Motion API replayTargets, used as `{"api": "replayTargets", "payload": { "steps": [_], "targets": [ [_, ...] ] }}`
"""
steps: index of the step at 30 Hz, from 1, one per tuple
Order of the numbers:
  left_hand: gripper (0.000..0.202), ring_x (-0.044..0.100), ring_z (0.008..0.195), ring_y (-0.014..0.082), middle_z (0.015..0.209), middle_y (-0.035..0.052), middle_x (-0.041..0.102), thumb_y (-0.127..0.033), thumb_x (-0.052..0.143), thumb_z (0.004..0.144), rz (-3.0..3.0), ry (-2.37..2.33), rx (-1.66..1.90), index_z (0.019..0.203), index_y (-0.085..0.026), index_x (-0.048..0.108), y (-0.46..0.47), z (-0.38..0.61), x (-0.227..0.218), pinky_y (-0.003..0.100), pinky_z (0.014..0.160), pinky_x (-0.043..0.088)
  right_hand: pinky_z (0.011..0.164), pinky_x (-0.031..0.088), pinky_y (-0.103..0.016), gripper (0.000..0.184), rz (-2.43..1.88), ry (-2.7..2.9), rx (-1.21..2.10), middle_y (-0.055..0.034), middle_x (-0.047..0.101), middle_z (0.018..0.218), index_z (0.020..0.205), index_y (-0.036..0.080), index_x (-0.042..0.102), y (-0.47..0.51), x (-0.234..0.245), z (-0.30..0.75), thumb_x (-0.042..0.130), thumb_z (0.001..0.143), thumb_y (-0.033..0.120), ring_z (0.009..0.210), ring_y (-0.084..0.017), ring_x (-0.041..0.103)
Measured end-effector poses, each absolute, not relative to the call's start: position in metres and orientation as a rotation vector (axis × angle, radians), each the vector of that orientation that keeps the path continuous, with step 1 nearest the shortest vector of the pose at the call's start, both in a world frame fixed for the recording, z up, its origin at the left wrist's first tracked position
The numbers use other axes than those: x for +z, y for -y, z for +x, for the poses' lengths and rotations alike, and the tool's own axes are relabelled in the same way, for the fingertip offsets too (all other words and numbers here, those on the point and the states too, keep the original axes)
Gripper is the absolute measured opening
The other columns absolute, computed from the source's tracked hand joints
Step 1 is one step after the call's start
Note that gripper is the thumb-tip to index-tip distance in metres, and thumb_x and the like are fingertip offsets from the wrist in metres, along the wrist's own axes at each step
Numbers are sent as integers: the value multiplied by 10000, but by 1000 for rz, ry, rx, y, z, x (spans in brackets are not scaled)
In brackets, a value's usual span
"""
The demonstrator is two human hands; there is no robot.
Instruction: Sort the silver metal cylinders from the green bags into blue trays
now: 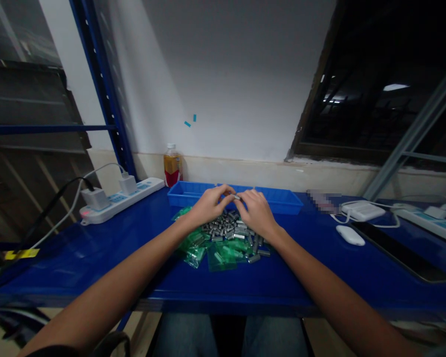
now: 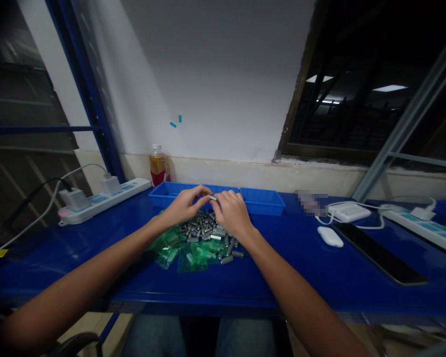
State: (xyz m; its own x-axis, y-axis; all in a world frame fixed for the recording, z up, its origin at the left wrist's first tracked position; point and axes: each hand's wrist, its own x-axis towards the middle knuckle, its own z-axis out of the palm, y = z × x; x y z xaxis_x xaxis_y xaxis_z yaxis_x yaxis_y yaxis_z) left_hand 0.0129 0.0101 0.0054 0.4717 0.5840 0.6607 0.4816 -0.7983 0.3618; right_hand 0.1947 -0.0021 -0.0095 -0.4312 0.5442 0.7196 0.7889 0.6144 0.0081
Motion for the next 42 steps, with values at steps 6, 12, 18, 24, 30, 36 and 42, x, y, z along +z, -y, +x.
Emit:
{"api": "replayTargets", "payload": {
  "steps": [6,12,18,24,30,36,42],
  "targets": [
    [149,574,931,187,999,73,640,-166,505,884,2848,-855,1201,1023,-164,558,-13,3,3,331,828,464,706,342,-320,256,-997,2161,-309,-56,620,803,842,185,590,1,-12,193,387,959,289,821,-213,532],
    [191,573,862,188,935,71,646,-272,455,935,2910,-940,1170,1028,-161,581,-12,0,6,343,795,464,739,373,-326,137,-915,2064,-288,-59,618,839,946,174,557,1,-12,192,495,909,290,814,-215,542],
    [219,577,874,185,920,52,645,-315,468,933,2890,-918,1169,1078,-186,568,-12,-1,6,346,806,460,722,367,-329,178,-944,2095,-319,-66,620,827,854,179,543,-1,-15,191,406,942,250,804,-219,541],
    [142,570,882,177,944,57,634,-231,493,908,2923,-860,1173,1020,-182,565,-9,2,5,322,804,461,748,390,-324,263,-952,2081,-227,-69,620,810,828,190,553,-3,-16,190,327,957,233,799,-213,545],
    [218,595,948,183,1014,70,660,-309,483,914,2624,-1729,1061,1018,-170,615,-46,-36,32,305,853,449,820,411,-350,234,-973,2009,-168,-65,633,828,1081,163,557,-2,-14,192,465,916,300,862,-231,566],
    [193,620,747,180,770,36,644,-298,665,803,2419,-2076,475,811,-108,636,-107,-83,47,330,698,508,792,410,-338,178,-1034,2074,-156,-43,621,785,992,171,596,-10,-18,199,487,903,281,806,-211,551],
    [264,613,727,135,840,29,639,-363,569,885,2368,-2080,260,930,-107,612,-113,-78,31,306,671,526,772,391,-318,150,-1057,2159,-139,-40,637,796,898,179,621,-6,-17,196,498,901,264,807,-192,541]
  ]
}}
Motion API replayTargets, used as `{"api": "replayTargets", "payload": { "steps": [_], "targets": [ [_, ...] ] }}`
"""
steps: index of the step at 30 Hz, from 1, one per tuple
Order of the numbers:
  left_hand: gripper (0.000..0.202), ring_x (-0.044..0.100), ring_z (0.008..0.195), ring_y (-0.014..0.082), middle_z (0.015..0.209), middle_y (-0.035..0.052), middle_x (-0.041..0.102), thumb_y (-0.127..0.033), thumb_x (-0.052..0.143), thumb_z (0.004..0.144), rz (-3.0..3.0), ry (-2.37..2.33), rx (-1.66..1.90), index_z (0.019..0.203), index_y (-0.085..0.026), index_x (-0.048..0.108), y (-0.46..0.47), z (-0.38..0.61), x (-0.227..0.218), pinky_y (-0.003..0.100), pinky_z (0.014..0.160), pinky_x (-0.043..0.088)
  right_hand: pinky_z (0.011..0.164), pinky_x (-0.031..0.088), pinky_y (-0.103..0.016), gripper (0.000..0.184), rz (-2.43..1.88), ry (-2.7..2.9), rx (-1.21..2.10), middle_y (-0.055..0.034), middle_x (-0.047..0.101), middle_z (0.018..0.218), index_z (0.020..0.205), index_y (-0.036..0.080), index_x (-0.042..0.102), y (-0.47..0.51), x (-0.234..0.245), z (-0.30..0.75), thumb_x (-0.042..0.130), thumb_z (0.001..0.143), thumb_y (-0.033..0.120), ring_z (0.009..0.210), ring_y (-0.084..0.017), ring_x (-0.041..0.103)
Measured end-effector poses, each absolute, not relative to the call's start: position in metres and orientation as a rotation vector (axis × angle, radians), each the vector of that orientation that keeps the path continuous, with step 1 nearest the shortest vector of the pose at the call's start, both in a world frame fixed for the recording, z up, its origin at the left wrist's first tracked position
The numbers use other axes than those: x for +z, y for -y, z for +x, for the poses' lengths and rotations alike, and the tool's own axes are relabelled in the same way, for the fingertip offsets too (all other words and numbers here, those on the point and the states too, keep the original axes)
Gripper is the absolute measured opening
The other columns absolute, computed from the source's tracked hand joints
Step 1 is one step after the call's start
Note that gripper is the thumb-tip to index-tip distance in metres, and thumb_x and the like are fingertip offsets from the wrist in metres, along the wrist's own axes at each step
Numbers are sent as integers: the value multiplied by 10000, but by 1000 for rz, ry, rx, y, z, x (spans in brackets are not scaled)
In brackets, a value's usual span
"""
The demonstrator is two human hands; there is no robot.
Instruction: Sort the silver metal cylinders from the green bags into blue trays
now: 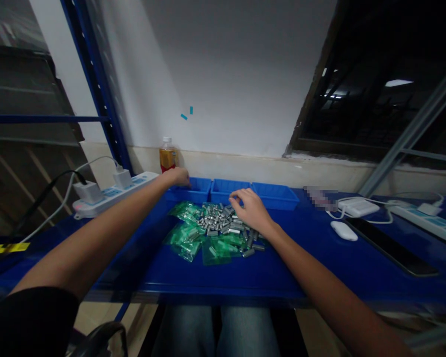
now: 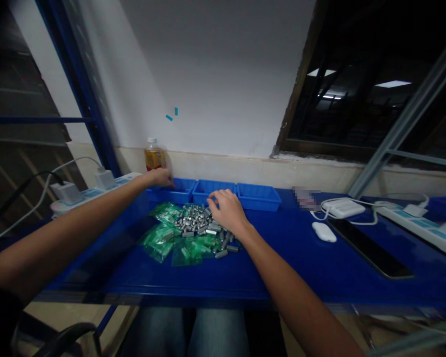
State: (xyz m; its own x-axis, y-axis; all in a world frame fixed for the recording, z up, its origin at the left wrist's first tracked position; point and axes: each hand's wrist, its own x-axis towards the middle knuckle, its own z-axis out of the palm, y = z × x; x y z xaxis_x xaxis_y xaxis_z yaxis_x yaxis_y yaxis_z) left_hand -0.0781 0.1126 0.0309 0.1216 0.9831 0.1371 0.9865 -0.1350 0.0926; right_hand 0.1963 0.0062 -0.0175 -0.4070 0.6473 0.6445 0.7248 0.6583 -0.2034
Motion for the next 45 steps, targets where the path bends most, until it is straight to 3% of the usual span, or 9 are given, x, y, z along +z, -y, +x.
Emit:
{"api": "replayTargets", "payload": {
  "steps": [3,9,15,20,22,25,30,37,45],
  "targets": [
    [315,612,708,152,759,35,671,-416,604,841,-2353,1951,-400,889,-110,657,-100,-64,36,271,658,487,773,391,-317,147,-1050,2165,-137,-38,637,794,903,177,621,-4,-15,195,500,900,261,800,-189,541],
    [286,639,811,192,886,57,722,-423,571,815,-2539,1631,-473,940,-215,723,-81,3,46,238,696,452,807,387,-335,160,-1065,2099,-183,-43,639,802,931,179,618,-10,-14,201,500,900,282,810,-198,547],
    [125,624,853,270,767,68,716,-297,697,653,-2588,1648,-346,746,-227,742,-94,42,33,402,831,446,778,388,-331,160,-1096,2138,-184,-44,638,790,897,183,623,-13,-18,204,490,901,272,796,-197,541],
    [300,556,1035,268,1056,110,671,-180,515,785,-2639,1419,-512,1025,-198,694,-66,33,26,411,907,410,756,382,-306,141,-1091,2232,-152,-43,636,797,887,174,628,-8,-18,199,511,896,253,803,-186,532],
    [317,584,956,208,1026,92,668,-167,460,818,-2730,1261,-559,1054,-190,670,-44,22,19,325,863,434,753,379,-305,127,-1081,2264,-134,-42,636,803,881,172,626,-6,-17,197,524,889,247,807,-185,527],
    [271,596,798,191,882,83,662,-218,467,831,-2815,1088,-660,1004,-181,672,-20,4,4,306,750,457,749,374,-306,130,-1070,2292,-110,-38,637,805,869,179,625,-4,-16,196,524,892,258,808,-185,524],
    [269,600,837,201,903,84,664,-201,482,820,-2805,1194,-680,1005,-200,677,-22,-12,-13,319,780,451,725,364,-295,129,-1086,2298,-111,-28,635,781,840,180,623,-2,-18,194,531,890,255,778,-176,519],
    [177,623,787,202,830,67,678,-169,520,777,-2805,1236,-677,815,-194,691,-29,-13,-10,288,725,457,743,365,-294,133,-1065,2331,-106,-25,639,770,839,180,622,-2,-22,189,528,894,256,785,-174,527],
    [145,636,713,191,761,47,676,-160,483,817,-2842,1274,-674,835,-195,623,-20,-10,-17,262,658,456,740,380,-308,93,-1081,2319,-39,-34,635,814,898,185,606,-1,-21,183,543,880,252,812,-188,538]
  ]
}}
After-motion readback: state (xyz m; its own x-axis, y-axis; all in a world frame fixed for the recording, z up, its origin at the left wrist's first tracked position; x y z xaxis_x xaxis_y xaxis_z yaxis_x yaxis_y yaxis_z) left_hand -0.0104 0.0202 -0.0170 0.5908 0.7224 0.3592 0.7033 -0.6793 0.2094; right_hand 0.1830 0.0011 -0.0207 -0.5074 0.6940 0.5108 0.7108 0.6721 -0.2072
